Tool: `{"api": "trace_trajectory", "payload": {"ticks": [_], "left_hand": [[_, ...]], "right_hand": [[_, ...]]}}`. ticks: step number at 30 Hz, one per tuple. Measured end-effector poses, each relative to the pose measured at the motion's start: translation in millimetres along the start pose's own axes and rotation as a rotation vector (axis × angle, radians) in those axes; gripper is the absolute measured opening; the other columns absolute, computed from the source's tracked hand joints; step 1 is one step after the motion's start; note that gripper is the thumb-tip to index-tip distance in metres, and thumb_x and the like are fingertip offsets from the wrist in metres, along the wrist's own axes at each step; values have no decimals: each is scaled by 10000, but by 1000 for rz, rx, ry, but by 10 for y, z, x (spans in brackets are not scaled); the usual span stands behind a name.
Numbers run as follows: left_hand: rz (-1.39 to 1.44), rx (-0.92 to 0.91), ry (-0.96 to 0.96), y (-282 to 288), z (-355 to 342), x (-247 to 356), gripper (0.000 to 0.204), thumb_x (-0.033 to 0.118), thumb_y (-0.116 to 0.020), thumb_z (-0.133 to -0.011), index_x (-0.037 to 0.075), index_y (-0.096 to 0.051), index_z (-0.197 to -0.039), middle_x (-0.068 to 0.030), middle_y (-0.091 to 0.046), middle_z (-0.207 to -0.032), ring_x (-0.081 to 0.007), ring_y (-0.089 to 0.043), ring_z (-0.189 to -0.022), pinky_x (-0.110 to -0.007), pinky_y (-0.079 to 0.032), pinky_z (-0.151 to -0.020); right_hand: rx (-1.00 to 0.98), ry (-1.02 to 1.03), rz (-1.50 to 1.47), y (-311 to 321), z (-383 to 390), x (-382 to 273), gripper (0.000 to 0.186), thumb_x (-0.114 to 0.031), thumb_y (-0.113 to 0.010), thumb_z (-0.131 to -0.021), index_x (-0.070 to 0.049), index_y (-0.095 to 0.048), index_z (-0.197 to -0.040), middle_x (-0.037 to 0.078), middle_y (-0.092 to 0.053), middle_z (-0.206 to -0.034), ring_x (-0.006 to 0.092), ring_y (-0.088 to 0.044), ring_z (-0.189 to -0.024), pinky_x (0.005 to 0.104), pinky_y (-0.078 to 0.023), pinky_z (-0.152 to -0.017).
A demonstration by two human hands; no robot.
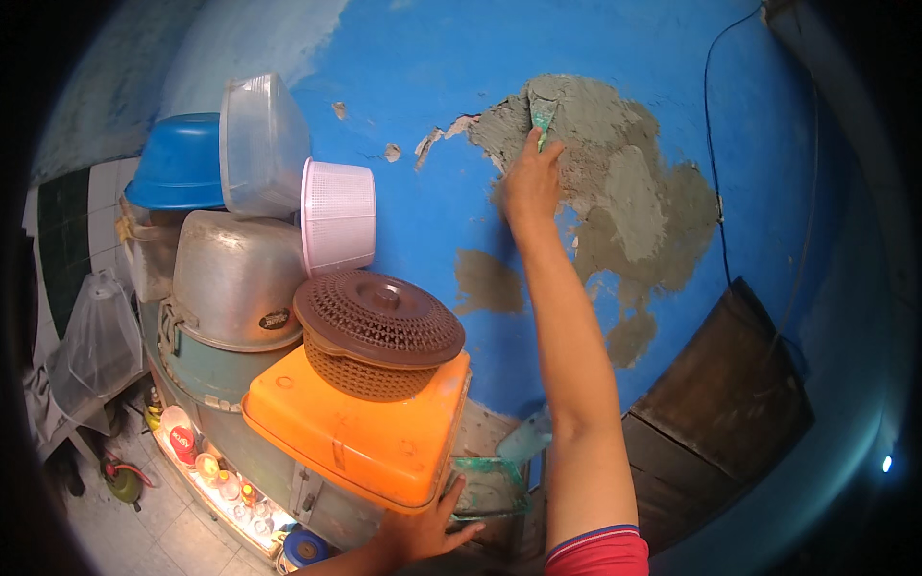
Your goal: The person repeatedly scoops plaster from a small container and applies it to a damaged section of a blue wall using a trowel. The person smooths the plaster over the damaged area in multiple passes.
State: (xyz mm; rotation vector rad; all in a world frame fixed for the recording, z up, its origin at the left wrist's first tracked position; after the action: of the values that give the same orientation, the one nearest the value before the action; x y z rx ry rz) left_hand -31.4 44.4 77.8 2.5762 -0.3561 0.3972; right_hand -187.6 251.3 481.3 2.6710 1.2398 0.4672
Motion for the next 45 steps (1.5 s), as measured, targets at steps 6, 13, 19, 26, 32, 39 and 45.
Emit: {"api": "trace_trajectory", "payload": {"ticks": [6,13,19,26,32,39,45], "left_hand": [[19,-3,-3,-11,19,2,779,628,-668,-960,5,-636,-1426,-234,-749,-1133,-347,-759,-985,-424,-635,-717],[-22,29,-36,38,-2,32,755,608,-692,-954,-5,-652,-1392,-238,-732,-1169,-358,-739,-1054,-436,-615,-869],[17,-25,-12,97,-49,44,745,587,-709,-949,-28,-656,-1366,-231,-710,-1228,-362,-712,-1129,-433,-583,-956],[10,-6,-8,31,17,25,754,659,-642,-953,35,-690,-1373,-263,-699,-1253,-402,-710,-1119,-468,-603,-909],[-9,-19,-22,129,-53,62,730,578,-689,-965,-37,-659,-1358,-221,-729,-1174,-359,-728,-1083,-437,-594,-928],[26,-76,10,144,-62,45,735,587,-672,-973,-39,-658,-1358,-216,-729,-1167,-351,-736,-1052,-423,-604,-901],[13,-59,9,130,-49,40,728,589,-675,-971,-33,-667,-1350,-191,-734,-1153,-329,-740,-1031,-408,-605,-897]], "right_hand": [[-54,-16,-132,-59,498,-317,586,-138,-558,-1020,57,-416,-1554,319,-477,-1247,523,-699,-879,574,-584,-807],[81,-67,-10,219,-106,-123,571,-159,-551,-1022,55,-421,-1534,330,-484,-1249,510,-704,-875,572,-588,-787],[-25,-25,-58,-238,432,-298,573,-157,-560,-1017,46,-416,-1534,337,-489,-1259,506,-705,-868,570,-589,-788],[27,62,-77,-170,176,-305,594,-126,-582,-1013,47,-398,-1551,317,-494,-1264,504,-700,-865,562,-588,-785],[-29,142,32,-519,477,-7,666,-89,-597,-976,39,-362,-1586,301,-491,-1277,503,-685,-942,558,-588,-771],[-11,194,-12,-287,681,65,714,-74,-599,-949,4,-346,-1612,309,-480,-1304,498,-695,-926,562,-593,-777],[-77,129,56,-214,156,-32,705,-69,-615,-956,-3,-355,-1608,303,-492,-1319,489,-690,-965,545,-600,-789]]}}
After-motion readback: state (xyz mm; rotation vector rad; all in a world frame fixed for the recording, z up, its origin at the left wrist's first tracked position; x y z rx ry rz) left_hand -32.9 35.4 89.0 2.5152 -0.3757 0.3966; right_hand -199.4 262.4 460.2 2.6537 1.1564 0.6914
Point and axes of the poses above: each hand's wrist, its own z-axis away from the middle knuckle, its own y-axis out of the back of the hand, x = y × z, the point moved 9 cm from there along -z, towards the middle knuckle
